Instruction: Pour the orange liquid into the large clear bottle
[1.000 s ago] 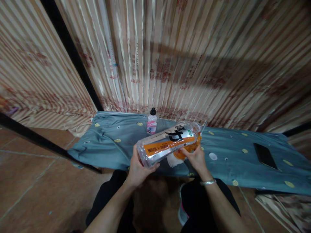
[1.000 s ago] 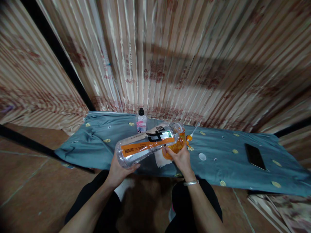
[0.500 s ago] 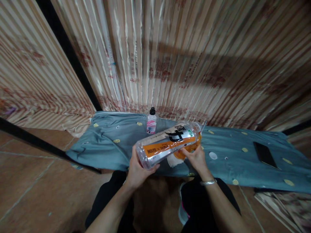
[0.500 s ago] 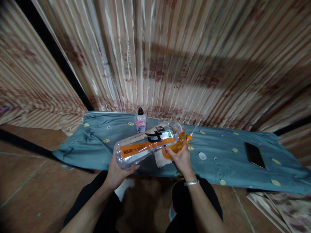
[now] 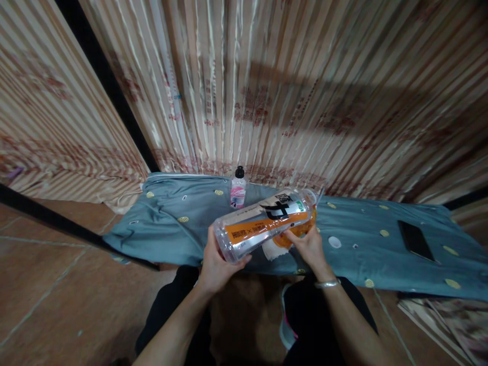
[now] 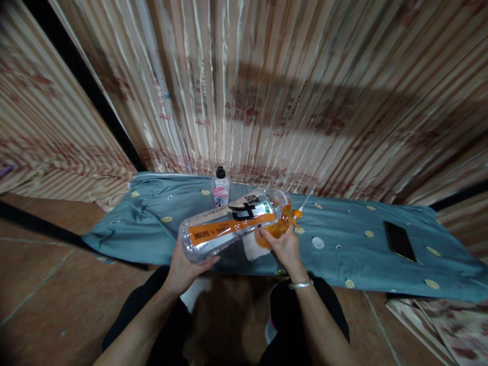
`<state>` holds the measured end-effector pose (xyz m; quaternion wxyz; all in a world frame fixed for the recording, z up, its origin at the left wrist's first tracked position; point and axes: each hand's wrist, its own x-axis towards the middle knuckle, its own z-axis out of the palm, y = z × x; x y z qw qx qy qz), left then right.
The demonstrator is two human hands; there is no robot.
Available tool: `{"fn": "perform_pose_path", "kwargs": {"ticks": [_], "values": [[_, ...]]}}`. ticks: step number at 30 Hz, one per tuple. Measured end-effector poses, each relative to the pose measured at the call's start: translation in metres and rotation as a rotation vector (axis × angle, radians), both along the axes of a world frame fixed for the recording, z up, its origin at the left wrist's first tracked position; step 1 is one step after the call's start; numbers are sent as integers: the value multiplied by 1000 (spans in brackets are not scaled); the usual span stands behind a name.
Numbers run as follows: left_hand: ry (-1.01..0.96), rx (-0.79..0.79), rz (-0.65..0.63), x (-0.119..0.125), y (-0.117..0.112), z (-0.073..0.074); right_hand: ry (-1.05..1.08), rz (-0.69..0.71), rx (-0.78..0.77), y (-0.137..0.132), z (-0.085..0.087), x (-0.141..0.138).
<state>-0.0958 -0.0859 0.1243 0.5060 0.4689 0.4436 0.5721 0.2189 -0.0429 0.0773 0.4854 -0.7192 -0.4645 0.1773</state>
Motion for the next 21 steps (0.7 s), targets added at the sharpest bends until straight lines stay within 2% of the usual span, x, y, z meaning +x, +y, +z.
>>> {"fn": "perform_pose_path", "kwargs": {"ticks": [21], "values": [[-46,39,-7,3,1,2,-9,3,5,-1,3,-1]]}}
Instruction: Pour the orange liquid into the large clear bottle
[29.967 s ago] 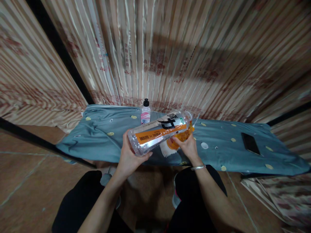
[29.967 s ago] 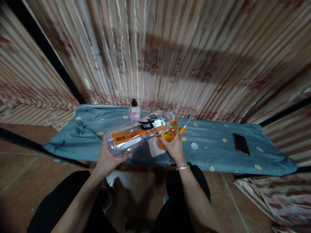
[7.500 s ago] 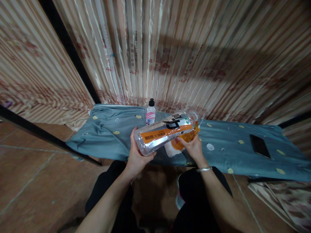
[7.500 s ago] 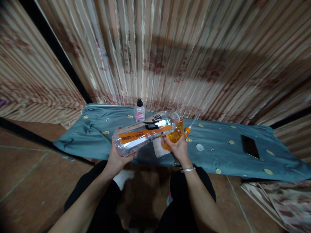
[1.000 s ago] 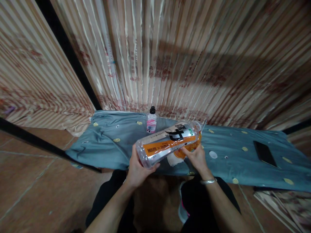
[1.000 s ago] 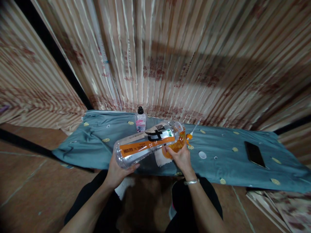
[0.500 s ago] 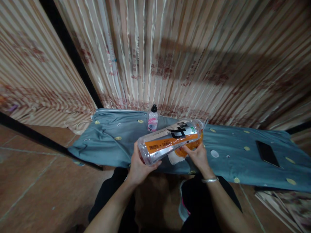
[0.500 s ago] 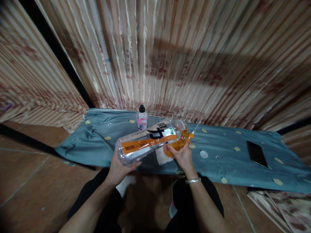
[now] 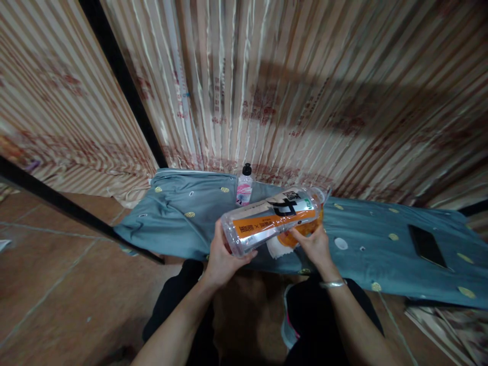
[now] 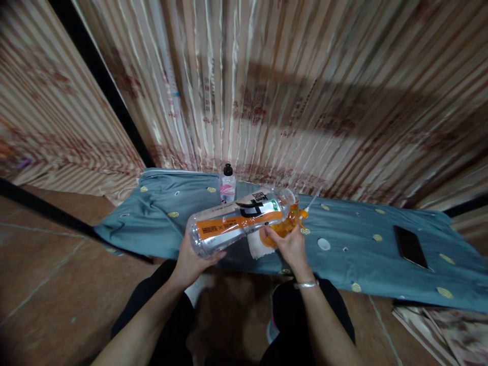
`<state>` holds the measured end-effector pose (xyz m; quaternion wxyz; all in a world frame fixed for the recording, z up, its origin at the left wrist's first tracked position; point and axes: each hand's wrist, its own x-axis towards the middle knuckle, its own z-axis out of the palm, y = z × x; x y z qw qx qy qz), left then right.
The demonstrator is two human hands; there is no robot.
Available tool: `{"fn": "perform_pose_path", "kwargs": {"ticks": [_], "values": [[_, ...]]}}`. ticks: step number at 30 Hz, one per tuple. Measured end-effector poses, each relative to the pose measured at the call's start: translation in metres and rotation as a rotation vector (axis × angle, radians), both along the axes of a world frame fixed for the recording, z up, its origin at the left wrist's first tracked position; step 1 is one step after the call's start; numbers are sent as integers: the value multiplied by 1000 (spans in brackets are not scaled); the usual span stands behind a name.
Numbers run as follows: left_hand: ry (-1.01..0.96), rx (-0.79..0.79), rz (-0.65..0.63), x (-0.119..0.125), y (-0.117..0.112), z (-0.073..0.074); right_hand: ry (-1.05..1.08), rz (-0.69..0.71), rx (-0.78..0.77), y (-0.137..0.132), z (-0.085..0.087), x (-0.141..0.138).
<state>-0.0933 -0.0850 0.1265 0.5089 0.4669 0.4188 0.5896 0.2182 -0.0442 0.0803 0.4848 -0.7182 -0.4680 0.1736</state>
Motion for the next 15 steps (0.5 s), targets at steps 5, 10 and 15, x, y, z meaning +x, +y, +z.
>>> {"fn": "perform_pose_path", "kwargs": {"ticks": [5,10,15], "values": [[-6,0,-11,0,0,0,-34,-17,-17,1,-2,0],[14,-4,-21,-1,1,-2,-70,-21,39,2,-9,4],[11,14,-12,0,1,-2,-58,6,41,1,-8,5]]}}
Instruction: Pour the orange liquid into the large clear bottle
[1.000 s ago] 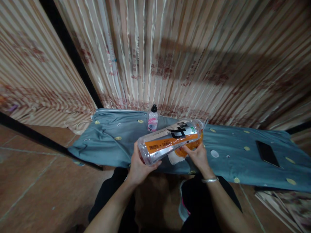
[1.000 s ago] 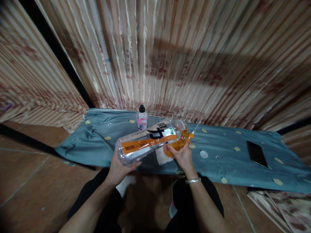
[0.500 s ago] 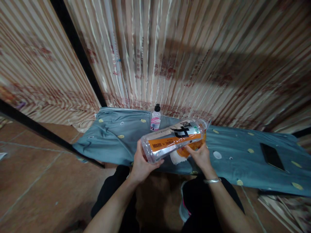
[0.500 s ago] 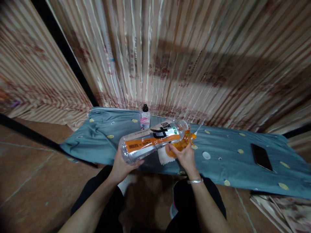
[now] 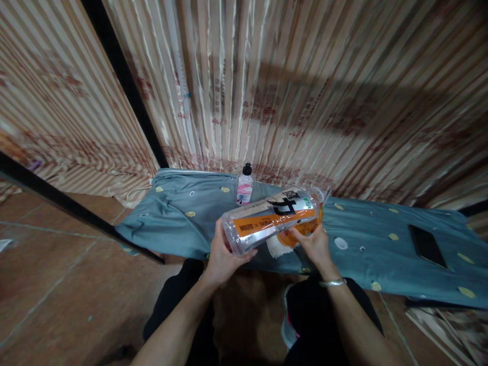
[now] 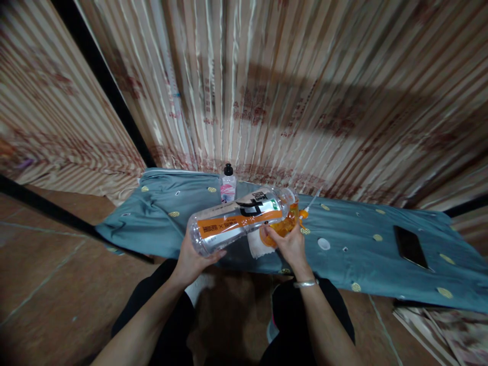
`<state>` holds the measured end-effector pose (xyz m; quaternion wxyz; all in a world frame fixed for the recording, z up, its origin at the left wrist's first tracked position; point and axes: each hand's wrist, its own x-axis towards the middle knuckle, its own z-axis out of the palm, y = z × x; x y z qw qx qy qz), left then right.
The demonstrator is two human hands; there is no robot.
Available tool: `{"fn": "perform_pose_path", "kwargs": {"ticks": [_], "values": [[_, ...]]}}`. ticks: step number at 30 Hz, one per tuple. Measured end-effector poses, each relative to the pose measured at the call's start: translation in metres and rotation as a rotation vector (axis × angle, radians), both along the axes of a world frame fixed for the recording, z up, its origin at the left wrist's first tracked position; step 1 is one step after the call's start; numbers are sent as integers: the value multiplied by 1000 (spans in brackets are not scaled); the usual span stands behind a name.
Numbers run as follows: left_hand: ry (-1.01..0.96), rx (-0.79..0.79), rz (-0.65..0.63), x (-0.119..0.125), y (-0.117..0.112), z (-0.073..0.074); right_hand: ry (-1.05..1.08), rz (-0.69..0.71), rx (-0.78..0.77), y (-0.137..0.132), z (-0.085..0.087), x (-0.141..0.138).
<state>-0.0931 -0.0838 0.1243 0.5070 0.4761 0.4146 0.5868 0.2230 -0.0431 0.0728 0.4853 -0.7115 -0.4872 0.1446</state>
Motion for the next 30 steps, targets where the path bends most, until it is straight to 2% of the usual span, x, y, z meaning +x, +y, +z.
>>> {"fn": "perform_pose_path", "kwargs": {"ticks": [21,30], "values": [[-26,2,10,1,0,-5,41,-6,-8,1,6,-4],[-24,9,8,2,1,-3,33,-11,-23,2,5,-2]]}}
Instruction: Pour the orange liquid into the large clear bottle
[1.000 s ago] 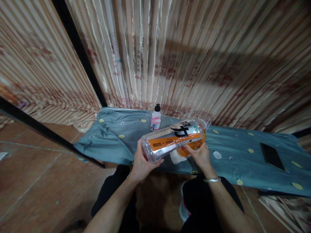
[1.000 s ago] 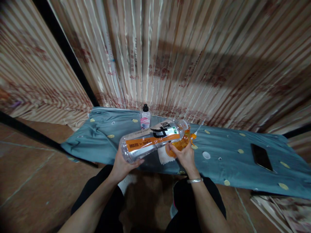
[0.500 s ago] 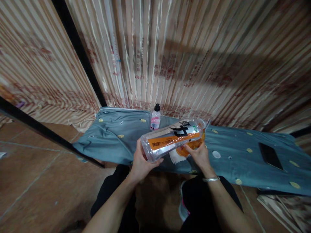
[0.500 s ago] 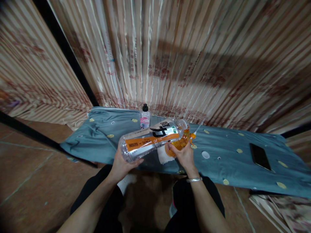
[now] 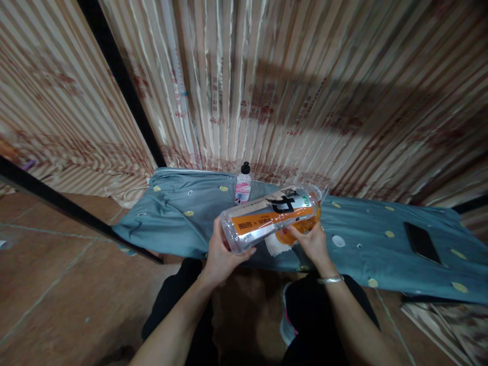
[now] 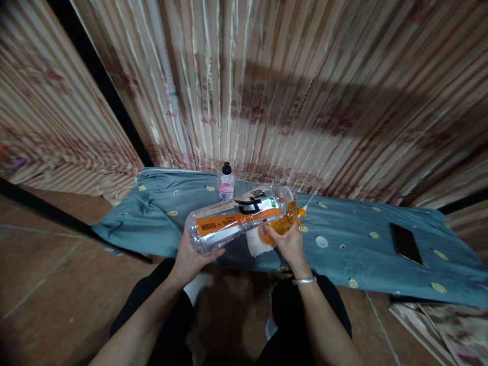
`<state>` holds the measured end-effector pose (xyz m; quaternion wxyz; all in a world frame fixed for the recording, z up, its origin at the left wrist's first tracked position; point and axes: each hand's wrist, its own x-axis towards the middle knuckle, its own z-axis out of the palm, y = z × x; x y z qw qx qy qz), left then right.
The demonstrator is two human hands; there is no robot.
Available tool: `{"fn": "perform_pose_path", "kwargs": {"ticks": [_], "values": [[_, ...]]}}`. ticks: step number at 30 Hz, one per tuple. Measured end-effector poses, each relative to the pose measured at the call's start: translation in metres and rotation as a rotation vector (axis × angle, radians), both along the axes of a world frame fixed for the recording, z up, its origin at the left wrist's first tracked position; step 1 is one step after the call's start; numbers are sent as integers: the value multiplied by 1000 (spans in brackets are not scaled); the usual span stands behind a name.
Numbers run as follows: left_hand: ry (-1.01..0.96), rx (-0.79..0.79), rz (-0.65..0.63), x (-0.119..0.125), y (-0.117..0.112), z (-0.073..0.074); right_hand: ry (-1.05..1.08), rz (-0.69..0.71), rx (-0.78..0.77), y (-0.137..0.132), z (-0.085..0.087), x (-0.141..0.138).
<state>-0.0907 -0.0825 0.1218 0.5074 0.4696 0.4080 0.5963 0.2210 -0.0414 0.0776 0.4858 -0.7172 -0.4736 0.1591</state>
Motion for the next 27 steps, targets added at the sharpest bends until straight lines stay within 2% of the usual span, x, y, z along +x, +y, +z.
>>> {"fn": "perform_pose_path", "kwargs": {"ticks": [7,27], "values": [[-21,-1,-4,0,0,0,-10,-7,24,0,-4,0],[-27,22,32,2,0,-1,1,-21,-6,1,-2,0]]}}
